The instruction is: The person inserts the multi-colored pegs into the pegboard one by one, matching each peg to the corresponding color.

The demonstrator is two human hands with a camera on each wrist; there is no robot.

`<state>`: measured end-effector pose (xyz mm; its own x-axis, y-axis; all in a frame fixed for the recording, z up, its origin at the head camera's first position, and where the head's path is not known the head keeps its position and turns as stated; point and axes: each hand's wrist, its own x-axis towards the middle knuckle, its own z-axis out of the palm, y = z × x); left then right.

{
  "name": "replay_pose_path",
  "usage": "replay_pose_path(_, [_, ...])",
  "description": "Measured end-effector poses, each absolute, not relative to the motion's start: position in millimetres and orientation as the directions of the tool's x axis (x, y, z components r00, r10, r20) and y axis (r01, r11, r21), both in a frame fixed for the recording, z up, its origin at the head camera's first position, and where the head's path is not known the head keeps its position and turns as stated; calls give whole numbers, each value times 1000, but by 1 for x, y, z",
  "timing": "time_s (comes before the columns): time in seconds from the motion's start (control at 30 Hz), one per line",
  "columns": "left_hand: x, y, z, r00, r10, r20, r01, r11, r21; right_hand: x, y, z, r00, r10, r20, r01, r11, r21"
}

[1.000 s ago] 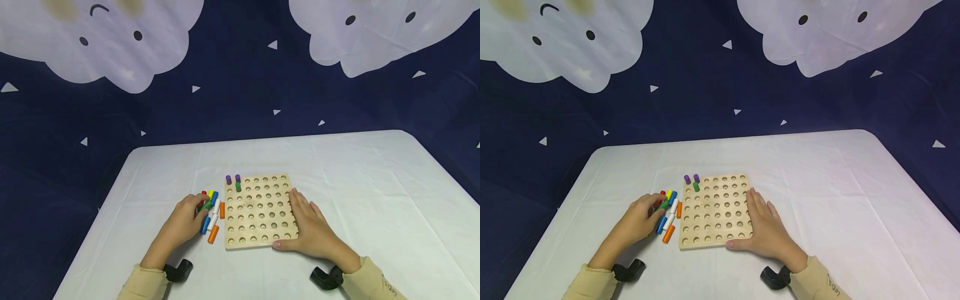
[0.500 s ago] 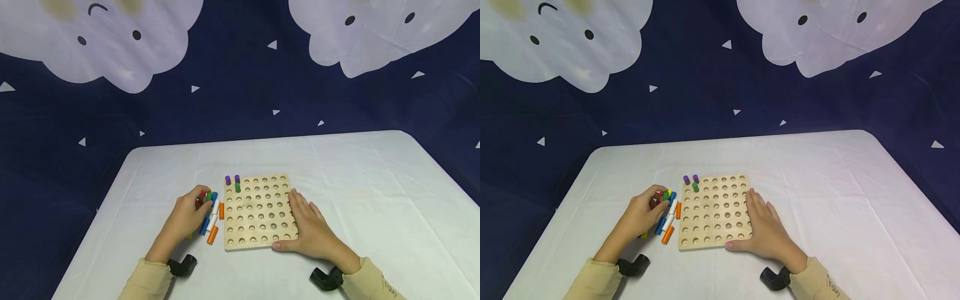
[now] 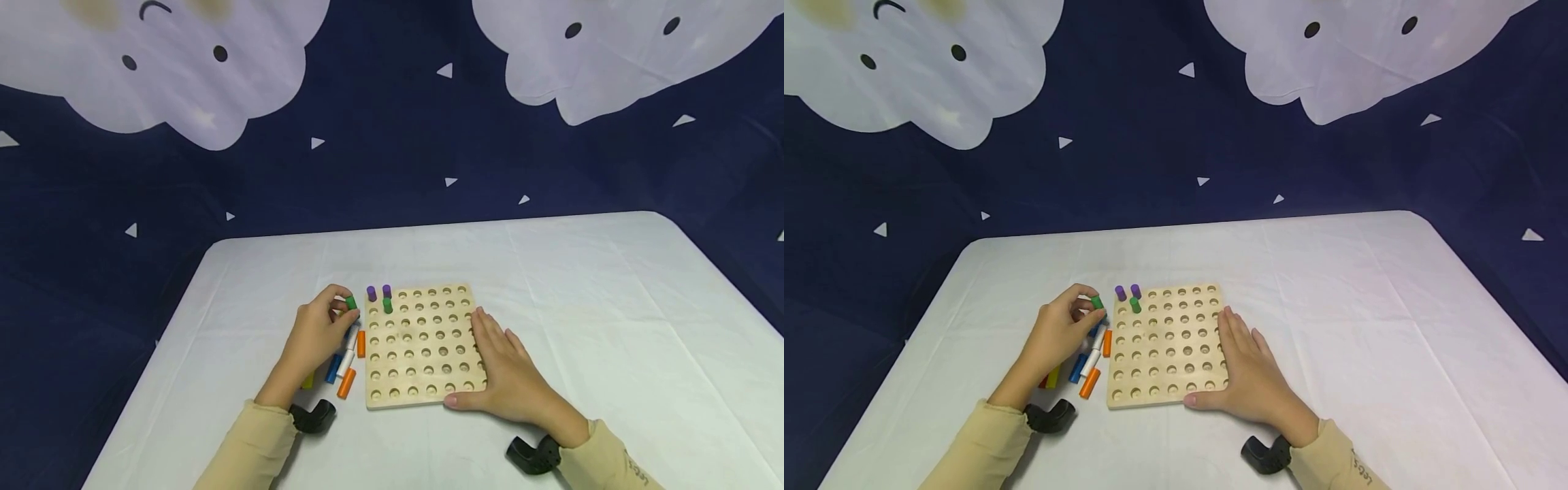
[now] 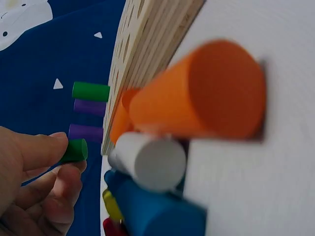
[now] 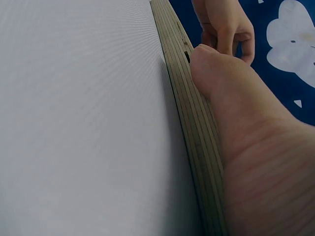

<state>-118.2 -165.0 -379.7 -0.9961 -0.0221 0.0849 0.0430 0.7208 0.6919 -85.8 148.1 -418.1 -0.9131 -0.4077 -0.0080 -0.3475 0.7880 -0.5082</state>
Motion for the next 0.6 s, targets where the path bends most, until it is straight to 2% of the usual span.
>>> replay_pose_path(0.23, [-124, -153, -380, -995, -72, 75, 3, 699, 715, -86, 149, -419, -912, -411, -6, -352, 789, -503])
replay_pose_path(0.6, [-132, -146, -383, -994, -44, 101, 34, 753, 657, -87, 148, -419, -910, -414, -10, -351, 783, -513])
